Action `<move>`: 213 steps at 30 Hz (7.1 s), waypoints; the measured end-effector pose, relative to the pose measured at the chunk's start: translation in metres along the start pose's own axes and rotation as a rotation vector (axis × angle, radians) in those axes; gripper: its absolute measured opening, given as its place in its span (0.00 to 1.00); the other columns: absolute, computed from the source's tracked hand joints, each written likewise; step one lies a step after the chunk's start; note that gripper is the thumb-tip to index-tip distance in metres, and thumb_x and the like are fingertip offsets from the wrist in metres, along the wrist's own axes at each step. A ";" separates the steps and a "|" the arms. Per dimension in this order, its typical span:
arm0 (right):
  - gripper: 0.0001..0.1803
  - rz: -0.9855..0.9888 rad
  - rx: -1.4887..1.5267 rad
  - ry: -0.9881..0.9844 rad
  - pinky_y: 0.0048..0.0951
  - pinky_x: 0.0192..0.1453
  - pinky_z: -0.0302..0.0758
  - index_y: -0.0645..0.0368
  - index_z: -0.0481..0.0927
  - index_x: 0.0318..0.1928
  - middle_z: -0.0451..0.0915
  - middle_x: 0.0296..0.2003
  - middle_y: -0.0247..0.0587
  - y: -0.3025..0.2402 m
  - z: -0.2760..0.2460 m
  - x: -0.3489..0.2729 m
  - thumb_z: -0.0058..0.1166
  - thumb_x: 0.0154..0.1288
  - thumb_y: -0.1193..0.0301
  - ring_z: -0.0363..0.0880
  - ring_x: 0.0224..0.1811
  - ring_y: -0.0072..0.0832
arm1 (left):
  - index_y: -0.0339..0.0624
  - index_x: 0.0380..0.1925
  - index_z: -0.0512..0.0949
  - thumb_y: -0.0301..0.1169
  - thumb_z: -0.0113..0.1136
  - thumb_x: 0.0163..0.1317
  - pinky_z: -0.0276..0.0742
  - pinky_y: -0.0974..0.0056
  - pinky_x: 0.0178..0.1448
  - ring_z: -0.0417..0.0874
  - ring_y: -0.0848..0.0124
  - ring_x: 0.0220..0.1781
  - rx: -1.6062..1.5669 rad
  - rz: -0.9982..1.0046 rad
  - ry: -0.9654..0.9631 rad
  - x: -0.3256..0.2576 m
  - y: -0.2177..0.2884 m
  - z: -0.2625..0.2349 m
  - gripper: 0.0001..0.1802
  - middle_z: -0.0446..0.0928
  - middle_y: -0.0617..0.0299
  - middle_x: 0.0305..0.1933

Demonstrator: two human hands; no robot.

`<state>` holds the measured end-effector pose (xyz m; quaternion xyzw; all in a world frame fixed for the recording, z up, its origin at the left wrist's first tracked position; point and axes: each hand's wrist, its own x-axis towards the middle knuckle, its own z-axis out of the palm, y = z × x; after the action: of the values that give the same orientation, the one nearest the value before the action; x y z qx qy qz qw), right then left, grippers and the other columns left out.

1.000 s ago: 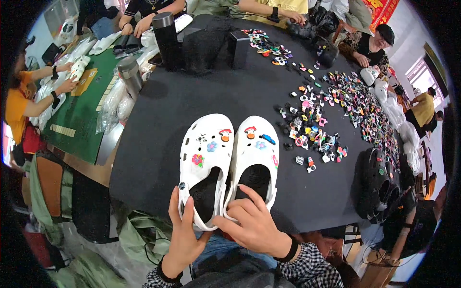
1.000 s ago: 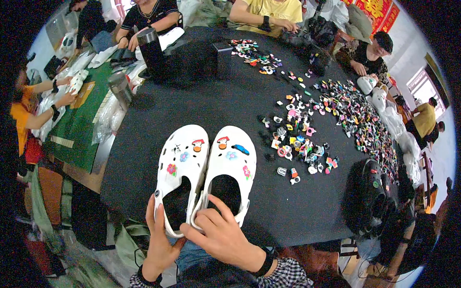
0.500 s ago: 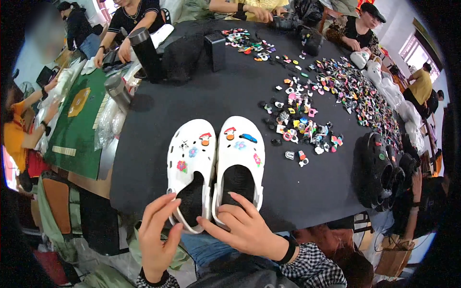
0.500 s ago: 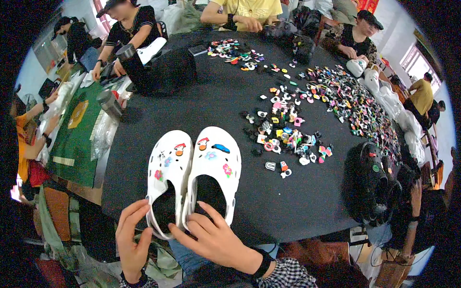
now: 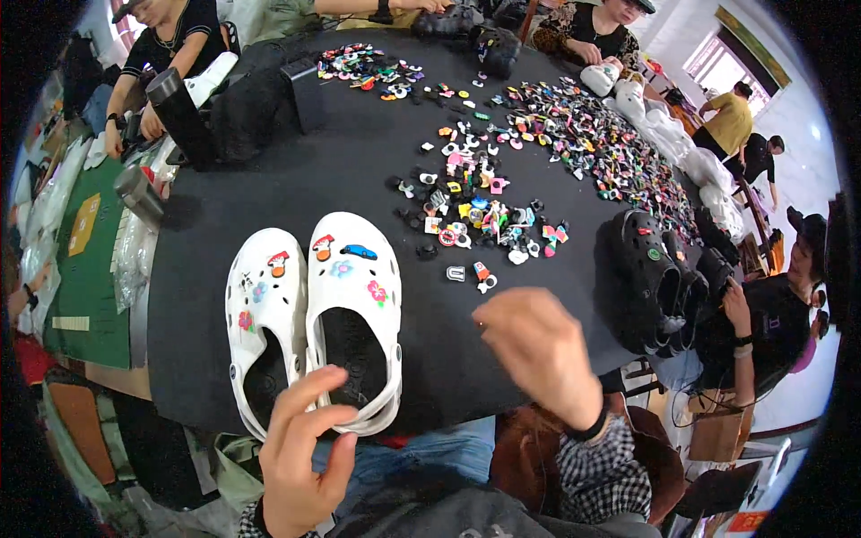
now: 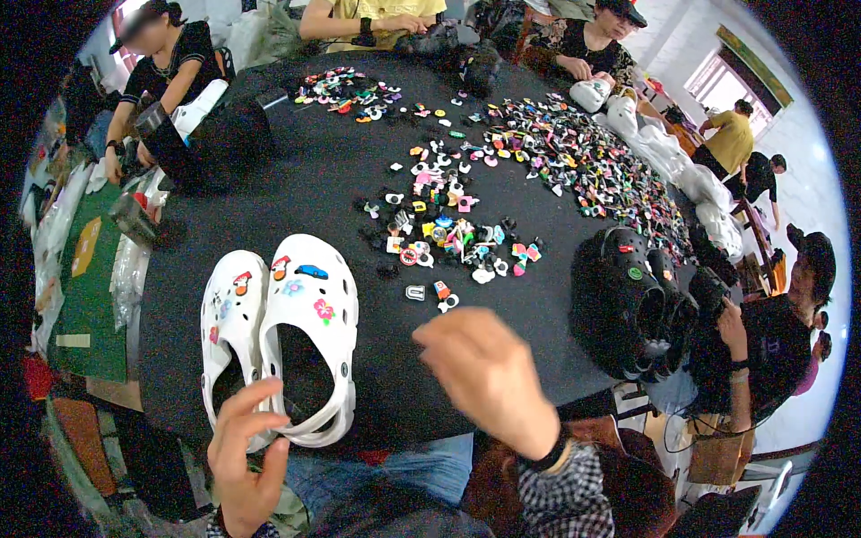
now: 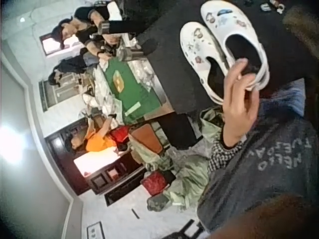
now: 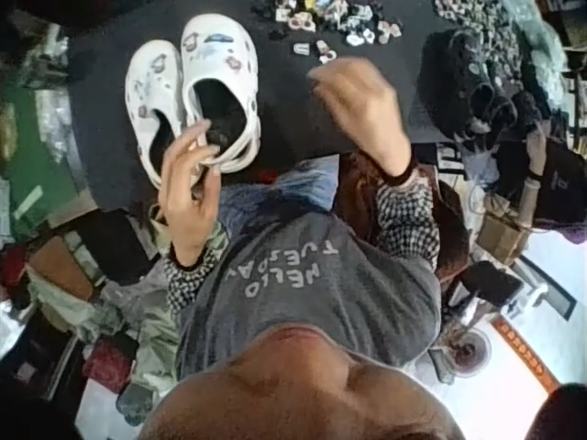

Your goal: Attaching decorative charms to the holes of white foam clogs.

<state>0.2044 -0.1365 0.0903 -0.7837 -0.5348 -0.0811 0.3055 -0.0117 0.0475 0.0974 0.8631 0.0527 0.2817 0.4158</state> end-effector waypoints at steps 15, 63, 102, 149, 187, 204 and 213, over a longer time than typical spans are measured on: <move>0.08 0.074 -0.123 -0.182 0.40 0.43 0.78 0.60 0.81 0.40 0.82 0.36 0.44 0.106 0.041 0.063 0.58 0.59 0.75 0.83 0.38 0.43 | 0.34 0.64 0.62 0.19 0.52 0.64 0.74 0.58 0.63 0.73 0.60 0.64 -0.433 -0.417 0.029 0.006 -0.010 0.017 0.27 0.67 0.44 0.66; 0.07 0.334 0.754 0.207 0.26 0.50 0.80 0.64 0.70 0.37 0.81 0.39 0.41 0.123 0.064 0.062 0.52 0.63 0.87 0.84 0.46 0.27 | 0.45 0.54 0.69 0.30 0.50 0.67 0.59 0.60 0.70 0.67 0.67 0.64 -1.796 -0.743 0.403 0.042 -0.022 0.094 0.15 0.72 0.63 0.55; 0.10 -0.007 0.772 -0.179 0.25 0.42 0.76 0.61 0.84 0.44 0.81 0.39 0.39 0.004 -0.004 0.077 0.58 0.62 0.82 0.79 0.40 0.24 | 0.35 0.69 0.57 0.34 0.45 0.75 0.58 0.53 0.75 0.64 0.61 0.72 -1.414 -0.664 0.525 0.034 0.007 0.118 0.27 0.64 0.54 0.70; 0.18 -0.445 -0.398 -0.052 0.35 0.47 0.75 0.65 0.80 0.47 0.78 0.43 0.42 -0.029 0.047 0.062 0.54 0.54 0.72 0.79 0.46 0.35 | 0.36 0.65 0.64 0.44 0.37 0.78 0.64 0.56 0.68 0.72 0.68 0.61 -1.607 -0.889 0.483 0.039 -0.008 0.132 0.26 0.71 0.61 0.62; 0.21 -0.428 -0.190 -0.036 0.33 0.47 0.74 0.61 0.79 0.50 0.77 0.43 0.38 -0.021 0.052 0.067 0.55 0.53 0.73 0.76 0.45 0.34 | 0.43 0.61 0.68 0.44 0.39 0.76 0.62 0.55 0.69 0.73 0.69 0.61 -1.663 -0.817 0.610 0.041 -0.013 0.117 0.22 0.74 0.60 0.59; 0.19 -0.508 -0.190 -0.113 0.36 0.48 0.74 0.60 0.81 0.48 0.78 0.42 0.38 -0.037 0.057 0.098 0.54 0.52 0.75 0.77 0.47 0.35 | 0.30 0.54 0.72 0.37 0.51 0.69 0.70 0.58 0.66 0.77 0.58 0.60 -0.983 -0.489 0.462 -0.013 -0.005 -0.022 0.21 0.75 0.46 0.59; 0.19 -0.486 -0.174 -0.106 0.36 0.51 0.76 0.61 0.81 0.48 0.78 0.43 0.39 -0.044 0.078 0.097 0.54 0.53 0.75 0.78 0.48 0.35 | 0.33 0.54 0.72 0.30 0.51 0.66 0.62 0.57 0.74 0.72 0.59 0.66 -0.981 -0.457 0.551 -0.023 -0.022 -0.024 0.19 0.74 0.48 0.60</move>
<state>0.1902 -0.0050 0.0892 -0.6586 -0.7137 -0.1568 0.1798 -0.0401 0.0706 0.0825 0.4329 0.2065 0.3898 0.7861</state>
